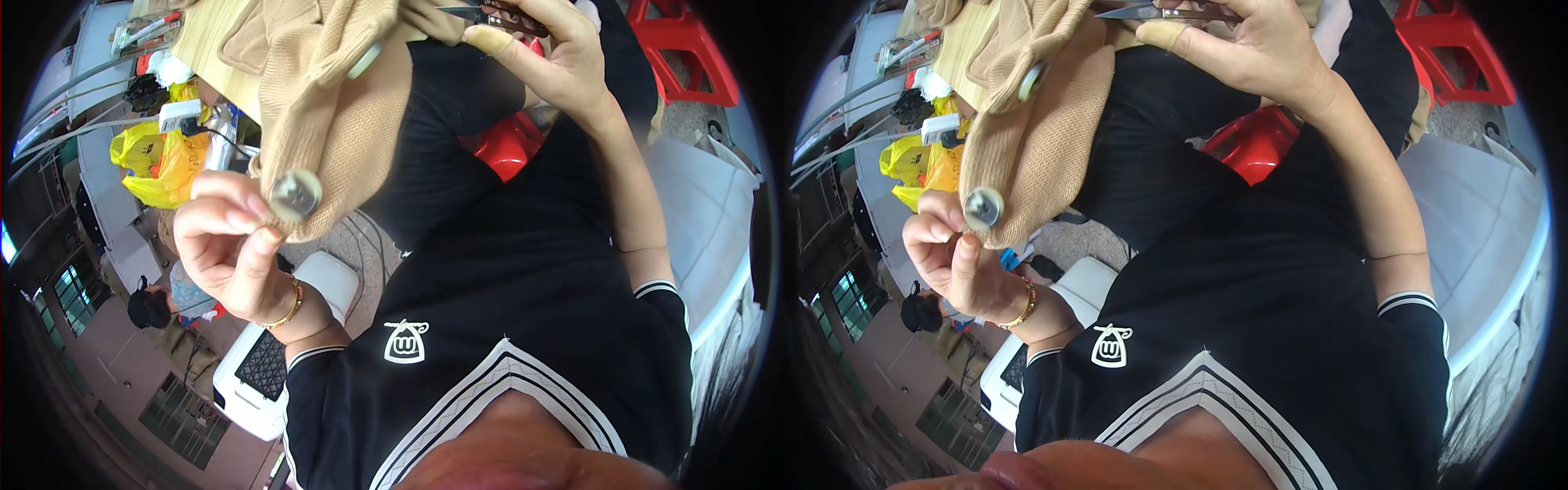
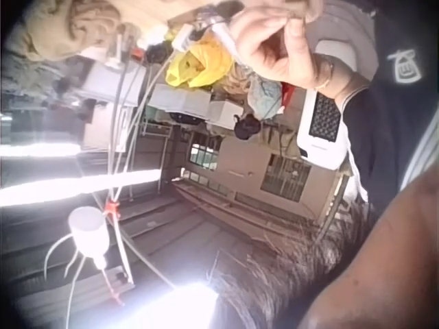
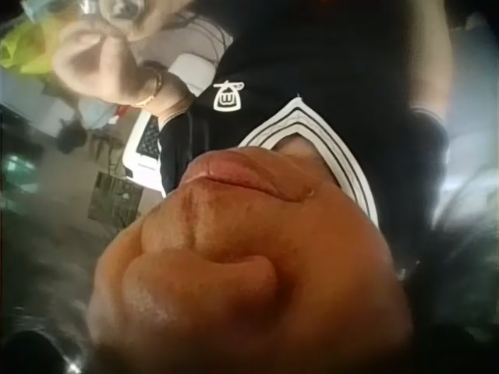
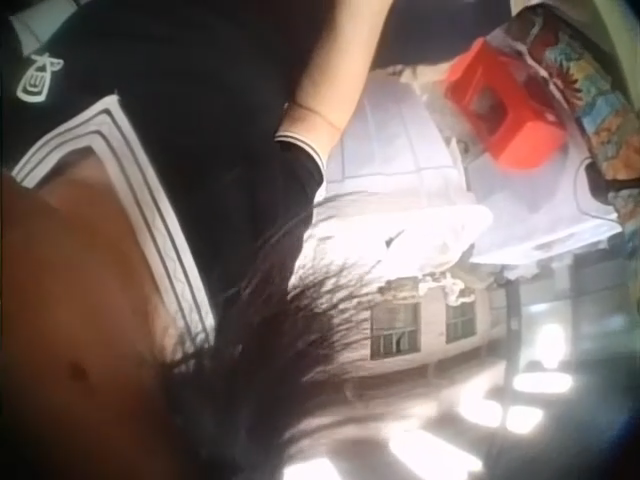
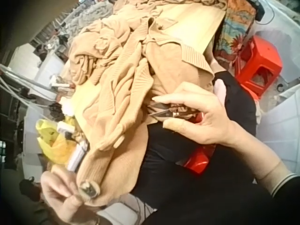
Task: Trimming excess threads from knitted sweaters using thread nippers.
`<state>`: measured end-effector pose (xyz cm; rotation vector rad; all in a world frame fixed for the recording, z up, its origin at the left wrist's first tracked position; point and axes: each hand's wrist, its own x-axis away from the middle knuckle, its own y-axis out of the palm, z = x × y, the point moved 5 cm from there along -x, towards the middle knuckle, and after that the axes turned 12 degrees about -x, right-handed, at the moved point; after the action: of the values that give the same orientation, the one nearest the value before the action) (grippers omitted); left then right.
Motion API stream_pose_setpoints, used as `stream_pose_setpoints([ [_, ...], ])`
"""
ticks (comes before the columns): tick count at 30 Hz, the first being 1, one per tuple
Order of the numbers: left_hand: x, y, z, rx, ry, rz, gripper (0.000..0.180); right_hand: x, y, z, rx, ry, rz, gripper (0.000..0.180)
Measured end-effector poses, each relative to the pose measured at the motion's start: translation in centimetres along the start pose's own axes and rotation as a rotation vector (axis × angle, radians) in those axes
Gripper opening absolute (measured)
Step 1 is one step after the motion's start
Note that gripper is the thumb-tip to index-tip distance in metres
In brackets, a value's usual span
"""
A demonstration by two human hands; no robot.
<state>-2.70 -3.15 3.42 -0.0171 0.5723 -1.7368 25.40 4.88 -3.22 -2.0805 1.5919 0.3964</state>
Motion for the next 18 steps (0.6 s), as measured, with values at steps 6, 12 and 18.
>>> stream_pose_setpoints([
  [6,1.0,-1.2,-3.7,-0.397,-0.305,0.186,0.013,0.1,1.5,0.1,-0.183,-0.031,-0.012,0.045],
  [12,-2.7,-0.3,-2.9,-0.535,-0.250,0.333,0.013,0.0,2.2,-0.1,-0.230,-0.019,-0.036,0.042],
  [18,-6.5,-1.1,-8.0,-0.540,-0.300,0.065,0.024,1.0,1.3,0.4,-0.125,0.050,-0.017,0.035],
])
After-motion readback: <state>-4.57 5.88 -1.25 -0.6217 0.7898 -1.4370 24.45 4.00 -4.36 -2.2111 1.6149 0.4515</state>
